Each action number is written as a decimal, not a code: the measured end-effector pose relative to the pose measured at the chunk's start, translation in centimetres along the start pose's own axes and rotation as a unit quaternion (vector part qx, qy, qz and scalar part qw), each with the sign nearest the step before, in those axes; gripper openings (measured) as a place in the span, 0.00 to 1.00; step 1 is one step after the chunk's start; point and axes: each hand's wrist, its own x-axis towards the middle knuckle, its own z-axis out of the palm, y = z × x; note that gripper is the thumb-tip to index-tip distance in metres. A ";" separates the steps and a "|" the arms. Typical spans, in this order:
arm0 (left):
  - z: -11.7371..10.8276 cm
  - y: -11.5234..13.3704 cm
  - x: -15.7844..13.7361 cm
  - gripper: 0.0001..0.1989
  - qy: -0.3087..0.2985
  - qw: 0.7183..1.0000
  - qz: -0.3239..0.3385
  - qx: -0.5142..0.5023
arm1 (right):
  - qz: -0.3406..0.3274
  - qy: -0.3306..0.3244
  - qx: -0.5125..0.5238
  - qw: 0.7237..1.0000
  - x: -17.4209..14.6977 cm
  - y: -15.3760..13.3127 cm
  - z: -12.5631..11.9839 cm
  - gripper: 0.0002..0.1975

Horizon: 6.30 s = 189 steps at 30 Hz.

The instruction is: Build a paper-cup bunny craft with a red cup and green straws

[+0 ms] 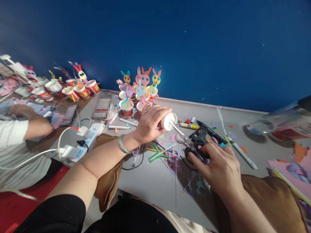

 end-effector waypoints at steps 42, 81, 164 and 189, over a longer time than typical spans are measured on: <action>-1.5 -1.6 0.8 0.27 -0.241 0.901 -0.059 -0.357 | -0.124 -0.024 -0.055 0.990 0.7 2.7 -2.1 0.20; -2.7 -2.9 1.6 0.31 -0.371 0.774 -0.104 -0.501 | -0.178 -0.056 -0.011 0.982 1.1 2.6 -1.5 0.17; -3.3 -2.1 2.1 0.32 -0.445 0.580 -0.207 -0.650 | -0.059 -0.250 0.236 0.937 0.8 1.8 -2.5 0.11; -3.3 -2.5 1.8 0.31 -0.388 0.627 -0.179 -0.651 | 0.119 -0.105 0.334 0.929 0.5 1.7 -2.6 0.14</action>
